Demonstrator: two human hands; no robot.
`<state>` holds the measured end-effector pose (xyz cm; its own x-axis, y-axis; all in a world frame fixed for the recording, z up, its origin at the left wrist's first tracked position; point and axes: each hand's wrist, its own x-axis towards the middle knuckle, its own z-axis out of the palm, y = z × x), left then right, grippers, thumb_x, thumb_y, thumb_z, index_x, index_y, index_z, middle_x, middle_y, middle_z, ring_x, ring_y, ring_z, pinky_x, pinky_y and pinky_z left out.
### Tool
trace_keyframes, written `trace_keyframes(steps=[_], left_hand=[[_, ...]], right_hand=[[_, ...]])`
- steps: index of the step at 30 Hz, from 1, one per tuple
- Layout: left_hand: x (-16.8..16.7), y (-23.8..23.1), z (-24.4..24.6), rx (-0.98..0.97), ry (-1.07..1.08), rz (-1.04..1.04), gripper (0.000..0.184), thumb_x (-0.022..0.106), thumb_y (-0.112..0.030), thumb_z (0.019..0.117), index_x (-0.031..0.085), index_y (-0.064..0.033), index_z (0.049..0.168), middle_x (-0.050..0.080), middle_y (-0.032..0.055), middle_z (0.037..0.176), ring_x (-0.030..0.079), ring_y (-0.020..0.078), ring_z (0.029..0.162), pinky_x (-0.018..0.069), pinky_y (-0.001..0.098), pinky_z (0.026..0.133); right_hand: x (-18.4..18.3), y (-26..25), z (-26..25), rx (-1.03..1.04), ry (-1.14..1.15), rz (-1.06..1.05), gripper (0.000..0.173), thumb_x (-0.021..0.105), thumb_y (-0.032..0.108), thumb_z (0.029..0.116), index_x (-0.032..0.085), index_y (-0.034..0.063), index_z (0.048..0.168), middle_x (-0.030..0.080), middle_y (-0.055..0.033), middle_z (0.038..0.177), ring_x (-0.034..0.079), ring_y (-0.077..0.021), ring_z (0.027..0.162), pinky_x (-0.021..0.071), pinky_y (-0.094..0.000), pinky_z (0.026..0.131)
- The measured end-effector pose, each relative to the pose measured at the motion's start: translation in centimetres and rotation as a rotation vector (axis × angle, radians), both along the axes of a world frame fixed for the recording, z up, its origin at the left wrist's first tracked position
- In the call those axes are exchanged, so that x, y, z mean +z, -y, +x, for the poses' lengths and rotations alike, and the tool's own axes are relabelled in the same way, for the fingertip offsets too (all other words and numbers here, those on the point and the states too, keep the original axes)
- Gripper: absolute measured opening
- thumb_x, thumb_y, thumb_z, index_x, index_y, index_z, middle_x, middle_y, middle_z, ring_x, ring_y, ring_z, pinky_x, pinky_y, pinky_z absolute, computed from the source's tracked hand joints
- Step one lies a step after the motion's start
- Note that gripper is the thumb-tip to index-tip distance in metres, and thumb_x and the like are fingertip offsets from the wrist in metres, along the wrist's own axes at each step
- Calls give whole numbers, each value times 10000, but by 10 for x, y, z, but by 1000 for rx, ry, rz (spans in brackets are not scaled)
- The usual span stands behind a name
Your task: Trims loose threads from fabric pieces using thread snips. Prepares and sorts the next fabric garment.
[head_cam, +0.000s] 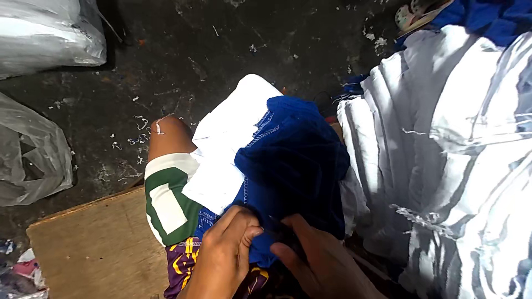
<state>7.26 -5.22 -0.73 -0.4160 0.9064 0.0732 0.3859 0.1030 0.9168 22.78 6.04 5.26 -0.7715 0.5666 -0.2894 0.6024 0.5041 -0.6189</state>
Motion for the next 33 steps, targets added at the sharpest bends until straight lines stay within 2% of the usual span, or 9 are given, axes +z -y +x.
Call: trace_keyframes(steps=[6,11,18,21,23,24,26,29,33], left_hand=[[-2,3,-4,44,-38,-81,325,463,-353,1080,597,-122,895,595,-30,863,574,-30,773,485,96,685],[-1,2,-5,49,26,-83,340,465,-388,1078,592,-138,886,571,-51,836,546,-44,729,463,93,643],[1,12,-39,93,389,0,247,519,-395,1059,654,-208,971,641,-86,805,619,0,636,554,164,573],[9,21,-81,412,230,-17,246,546,-355,1055,624,-208,1237,697,-59,1101,693,69,902,596,271,812],[16,27,-86,416,-45,-197,665,517,-361,1056,283,14,1552,461,192,1489,612,212,1203,537,385,976],[20,31,-76,367,-84,-236,780,535,-397,1048,195,59,1580,384,277,1542,577,261,1267,521,422,1005],[26,31,-42,275,-49,-217,778,590,-477,1010,340,71,1502,506,262,1405,610,195,1174,535,369,957],[19,21,6,180,-61,-159,436,645,-363,992,660,46,1142,635,207,1098,635,171,978,535,266,847],[0,18,4,165,-68,-101,259,584,-238,1026,707,-60,884,687,76,1010,645,21,972,513,110,861]], right_hand=[[-4,8,-2,128,129,376,452,492,489,996,664,73,953,591,-39,615,573,-202,431,426,-351,347],[-15,12,-6,164,85,520,394,451,410,1052,636,116,866,552,-18,593,513,-171,394,365,-300,326],[-9,2,-4,119,32,298,441,443,456,1044,655,79,960,577,-28,603,560,-177,440,420,-332,361],[2,-3,-6,90,-42,22,483,444,481,1062,641,41,1055,595,-53,663,571,-176,507,460,-337,427],[6,-4,-9,52,-102,-131,475,444,456,1072,637,23,1090,587,-57,679,562,-152,541,478,-304,475],[6,-5,-11,39,-134,-185,473,437,446,1079,633,16,1095,582,-58,683,559,-141,553,481,-288,490],[-2,-7,-18,28,-186,-224,491,396,470,1091,617,31,1078,557,-41,686,542,-109,566,470,-253,500],[-14,-4,-21,5,-195,-209,508,378,493,1090,628,52,1054,555,-22,671,541,-89,558,464,-243,491],[-13,-1,-20,12,-154,-173,492,398,490,1082,636,59,1059,566,-21,680,550,-100,563,469,-259,490]])
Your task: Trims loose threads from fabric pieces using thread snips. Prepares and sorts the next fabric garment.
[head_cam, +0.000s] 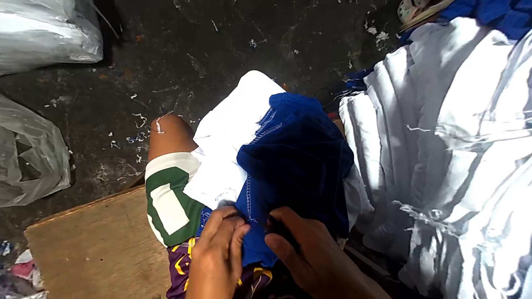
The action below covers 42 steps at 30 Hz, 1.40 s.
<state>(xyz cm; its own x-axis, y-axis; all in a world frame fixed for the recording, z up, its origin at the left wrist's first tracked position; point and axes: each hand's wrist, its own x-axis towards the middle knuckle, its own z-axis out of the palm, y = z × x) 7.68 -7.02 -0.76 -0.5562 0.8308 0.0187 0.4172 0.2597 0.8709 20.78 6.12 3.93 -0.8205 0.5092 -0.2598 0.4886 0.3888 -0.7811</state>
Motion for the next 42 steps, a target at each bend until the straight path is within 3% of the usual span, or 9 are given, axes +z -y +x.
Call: trace_keyframes(steps=[15,25,27,28,30,32,35,38,42], left_hand=[[3,5,-10,-42,132,-110,367,414,-376,1086,576,-117,883,640,2,945,628,18,906,528,155,781],[3,25,-85,47,359,146,253,483,-400,1076,683,-246,1072,713,-67,1082,698,101,969,592,310,863],[8,34,-115,261,54,31,304,509,-315,1070,557,-122,1300,597,32,1368,663,198,1140,578,384,951],[14,34,-121,238,-122,-117,544,530,-290,1051,408,47,1460,442,237,1512,586,381,1248,521,515,997],[23,23,-105,107,-211,-307,784,557,-360,1017,249,142,1535,333,415,1516,496,548,1294,445,665,1012],[17,9,-72,-24,-130,-268,669,585,-449,997,458,11,1465,639,200,1215,689,282,988,598,464,814],[4,-4,-35,-267,-27,-152,312,614,-310,985,703,-60,1150,670,62,981,676,142,785,600,303,689],[-6,-4,-41,-230,-36,-37,322,554,-374,1024,692,-147,844,646,-36,831,615,11,734,526,167,637],[-1,-3,-62,-288,-49,8,405,497,-441,1055,712,-172,841,638,-79,796,591,-38,726,484,127,621]], right_hand=[[0,10,-10,260,188,667,338,520,417,995,652,135,863,536,3,593,506,-155,395,373,-296,329],[7,-1,-13,203,209,474,446,463,480,1021,673,91,958,594,-28,614,597,-200,465,449,-369,378],[13,-6,-10,174,223,289,509,436,510,1043,672,59,1036,622,-62,666,635,-231,538,498,-413,443],[16,-9,-9,155,234,207,529,424,515,1049,674,49,1066,631,-75,687,647,-245,573,514,-434,477],[16,-14,-9,120,236,98,557,397,532,1055,671,49,1091,630,-77,700,649,-247,608,526,-452,517],[13,-18,-11,89,211,39,573,387,546,1059,677,54,1101,631,-69,706,645,-226,622,534,-447,537],[12,-15,-12,66,211,8,577,380,561,1056,681,70,1088,610,-43,694,624,-195,613,523,-418,528],[11,-13,-12,53,205,25,561,389,544,1060,676,62,1070,606,-45,689,620,-201,607,515,-415,525],[10,-15,-11,106,200,66,542,400,531,1060,677,66,1070,602,-43,684,612,-197,592,506,-405,510]])
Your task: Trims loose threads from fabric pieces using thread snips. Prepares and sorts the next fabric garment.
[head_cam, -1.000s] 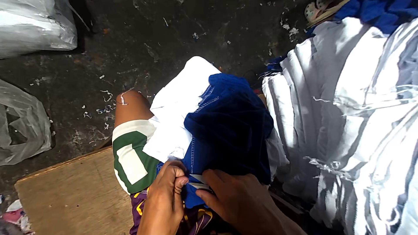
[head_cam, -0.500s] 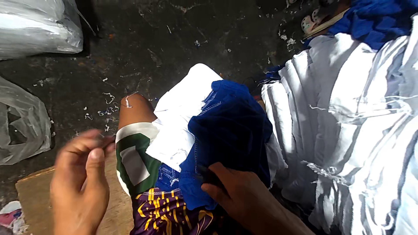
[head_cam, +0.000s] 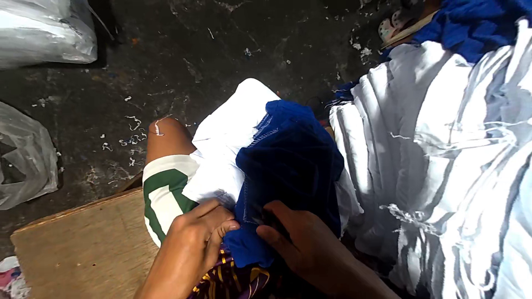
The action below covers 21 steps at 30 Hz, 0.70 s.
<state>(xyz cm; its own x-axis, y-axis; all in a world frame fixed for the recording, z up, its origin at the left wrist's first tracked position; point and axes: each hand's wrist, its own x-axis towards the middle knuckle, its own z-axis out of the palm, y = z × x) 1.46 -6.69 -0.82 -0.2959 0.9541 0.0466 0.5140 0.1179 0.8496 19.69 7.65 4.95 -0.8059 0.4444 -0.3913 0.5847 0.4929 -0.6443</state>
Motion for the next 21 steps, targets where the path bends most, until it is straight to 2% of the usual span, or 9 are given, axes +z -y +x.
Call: trace_keyframes(steps=[4,9,12,15,17,18,19,20,21], left_hand=[[2,-1,-3,-12,-100,-15,422,442,-409,1076,691,-164,839,612,-66,760,576,-1,678,467,163,579],[0,0,1,6,-120,-25,403,424,-390,1080,659,-166,840,594,-63,748,566,3,667,453,168,570],[3,0,1,18,-86,-6,406,428,-391,1081,657,-163,835,595,-73,748,554,-22,666,444,141,572],[7,4,-10,46,73,42,389,452,-410,1083,671,-170,869,637,-88,790,595,-48,720,503,119,640],[9,13,-32,176,185,81,307,476,-415,1077,695,-232,961,687,-106,851,654,-10,728,570,184,660],[10,18,-46,306,188,106,252,506,-401,1068,712,-257,1045,717,-100,936,683,26,769,592,221,692],[13,22,-61,445,109,101,244,522,-369,1068,685,-226,1179,717,-55,1079,704,84,870,604,276,762],[16,28,-74,526,-83,-14,381,493,-346,1078,559,-135,1388,628,35,1304,682,164,1052,590,350,876],[22,31,-81,547,-272,-197,564,483,-326,1063,388,-22,1529,467,204,1504,596,350,1244,527,503,983]], right_hand=[[-3,-1,0,167,-59,150,515,403,528,1054,654,81,1000,588,-43,665,606,-198,543,482,-378,445],[-7,9,-7,210,-75,375,419,461,479,1033,654,125,918,559,-5,609,562,-177,452,416,-342,368],[-12,14,-10,214,-87,473,340,481,385,1036,658,140,881,518,11,569,527,-163,418,386,-317,349],[-12,13,-10,204,-88,477,348,468,384,1042,650,144,868,513,13,567,523,-161,419,378,-316,348],[-10,11,-9,176,-79,431,379,477,431,1027,658,125,896,550,-2,581,556,-174,435,410,-339,357],[-9,9,-9,158,-72,396,407,474,460,1021,660,114,914,561,-9,590,565,-178,446,421,-346,369],[-7,8,-8,146,-67,359,437,461,483,1027,659,105,932,566,-14,596,572,-179,458,433,-349,382],[-6,7,-7,139,-64,322,465,440,500,1037,654,97,949,562,-17,604,572,-181,468,440,-350,394],[-5,5,-5,134,-72,288,483,420,505,1048,648,90,959,555,-20,611,565,-182,474,439,-349,400]])
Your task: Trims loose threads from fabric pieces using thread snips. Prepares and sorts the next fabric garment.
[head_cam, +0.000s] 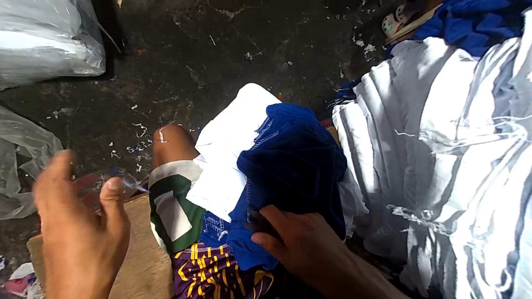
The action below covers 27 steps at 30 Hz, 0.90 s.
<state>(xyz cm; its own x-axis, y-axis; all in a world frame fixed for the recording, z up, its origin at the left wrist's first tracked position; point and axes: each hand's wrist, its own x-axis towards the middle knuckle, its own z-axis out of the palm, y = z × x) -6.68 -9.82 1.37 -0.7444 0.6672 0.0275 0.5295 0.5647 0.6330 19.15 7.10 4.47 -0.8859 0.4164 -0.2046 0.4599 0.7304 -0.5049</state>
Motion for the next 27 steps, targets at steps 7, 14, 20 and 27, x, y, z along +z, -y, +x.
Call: trace_keyframes(steps=[7,14,20,27], left_hand=[[12,-16,75,-569,273,-115,529,651,-395,968,645,-20,1341,615,219,1356,611,401,1224,512,565,992],[-19,-33,96,-423,308,159,349,505,-358,1045,764,-155,927,719,-32,1041,640,53,1060,523,211,924],[-22,-45,91,-415,453,27,453,377,-397,1083,614,-158,780,602,-68,787,602,17,826,510,233,807],[3,-48,105,-288,163,-17,363,464,-283,1037,730,-49,1118,650,84,1124,622,211,1006,489,439,852]], right_hand=[[1,-8,0,55,-126,-123,505,464,549,1028,638,94,1162,652,-75,972,640,-165,641,520,-322,475],[-5,-6,7,-16,-141,73,171,675,169,839,704,135,1005,696,-28,985,658,-126,631,532,-294,466],[-4,-27,-8,-195,-11,-210,171,612,256,938,745,153,973,673,43,784,627,-47,688,535,-243,607],[3,-41,-17,-235,135,-416,186,602,255,988,727,147,901,570,64,656,522,-9,580,430,-201,526]])
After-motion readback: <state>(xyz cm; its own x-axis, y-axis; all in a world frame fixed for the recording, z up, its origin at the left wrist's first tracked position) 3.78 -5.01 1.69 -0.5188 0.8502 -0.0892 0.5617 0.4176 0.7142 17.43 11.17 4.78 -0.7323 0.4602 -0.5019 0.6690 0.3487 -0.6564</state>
